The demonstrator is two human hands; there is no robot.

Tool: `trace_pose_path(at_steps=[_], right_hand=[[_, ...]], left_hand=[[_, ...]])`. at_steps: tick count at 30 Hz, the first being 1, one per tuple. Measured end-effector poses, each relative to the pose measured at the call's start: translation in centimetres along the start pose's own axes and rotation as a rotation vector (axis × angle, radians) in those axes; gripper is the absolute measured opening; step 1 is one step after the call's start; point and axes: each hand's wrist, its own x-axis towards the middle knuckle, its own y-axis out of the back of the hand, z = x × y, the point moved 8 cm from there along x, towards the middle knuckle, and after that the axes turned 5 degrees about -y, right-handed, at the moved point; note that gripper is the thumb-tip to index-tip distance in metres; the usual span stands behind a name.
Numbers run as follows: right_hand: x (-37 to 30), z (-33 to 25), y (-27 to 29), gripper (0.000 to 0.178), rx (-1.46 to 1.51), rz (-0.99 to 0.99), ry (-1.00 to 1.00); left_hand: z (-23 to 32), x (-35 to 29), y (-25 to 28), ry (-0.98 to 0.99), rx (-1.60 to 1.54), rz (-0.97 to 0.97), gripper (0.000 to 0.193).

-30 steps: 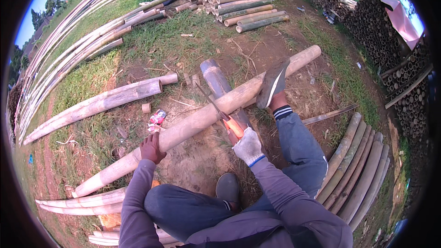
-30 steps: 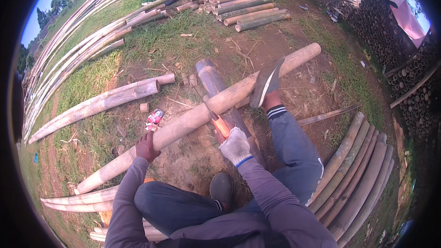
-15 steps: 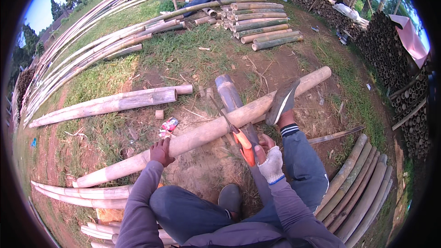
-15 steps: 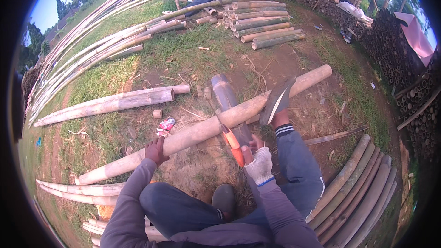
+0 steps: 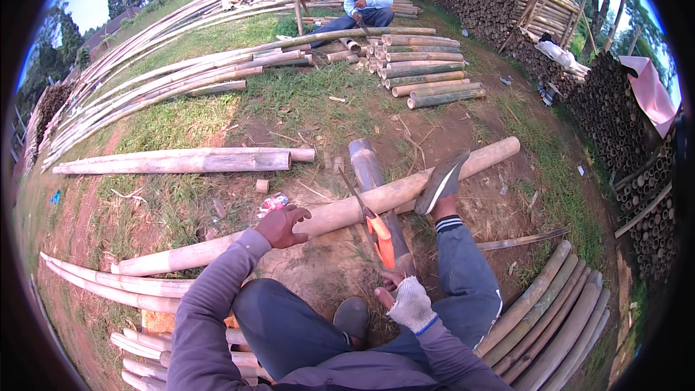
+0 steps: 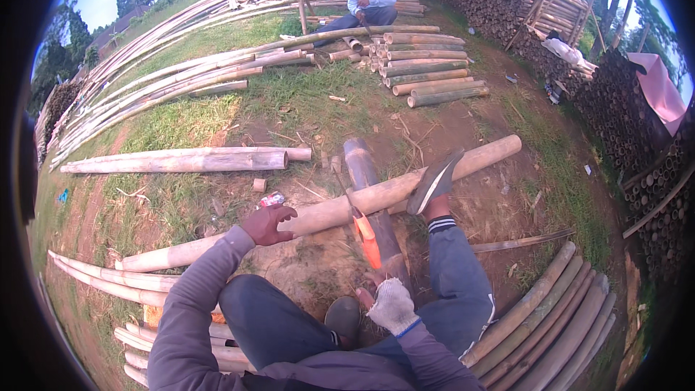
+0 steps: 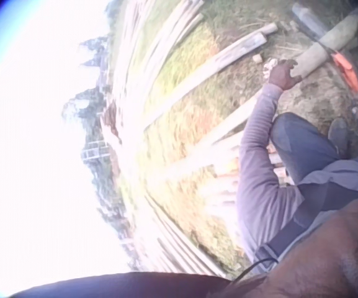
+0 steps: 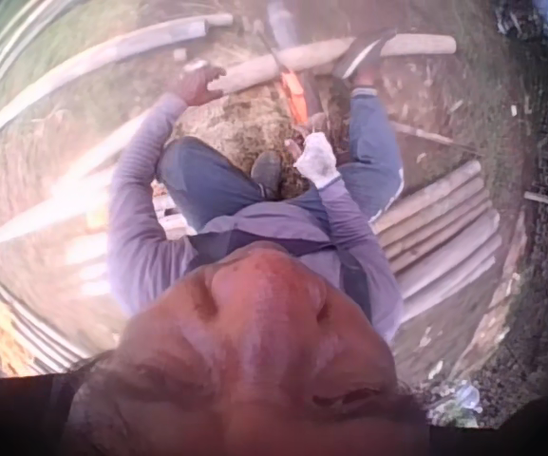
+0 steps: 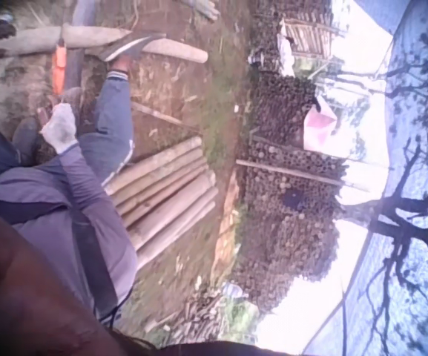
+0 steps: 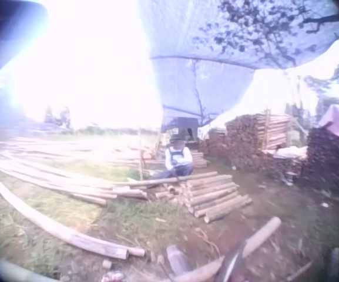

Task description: The person sits on the ground and uses a hand saw to cut a long bamboo pole into shorter sections. They hold the pole steady with one hand and saw with the other, then move the cut pieces aside.

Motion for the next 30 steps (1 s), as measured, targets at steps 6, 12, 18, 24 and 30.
trace_pose_path(at_steps=[6,12,18,24,30], right_hand=[[-0.3,1.3,-6.5,0.056,-0.057,-0.320,0.296],[12.1,4.1,0.6,0.056,-0.324,-0.195,0.039],[21.9,7.1,6.9,0.056,-0.450,-0.126,-0.211],[24.1,8.2,8.0,0.057,-0.468,-0.122,-0.264],[24.6,8.4,8.0,0.057,-0.475,-0.121,-0.275]], left_hand=[[25.4,-3.1,-3.4,-0.820,-0.038,-0.047,0.043],[27.6,-4.5,-8.7,-0.684,-0.045,0.049,0.033],[29.3,-4.9,-10.8,-0.880,-0.169,-0.065,0.034],[27.9,-4.6,-10.3,-0.786,-0.043,-0.094,0.036],[27.9,-5.1,-9.8,-0.903,-0.163,-0.076,0.032]])
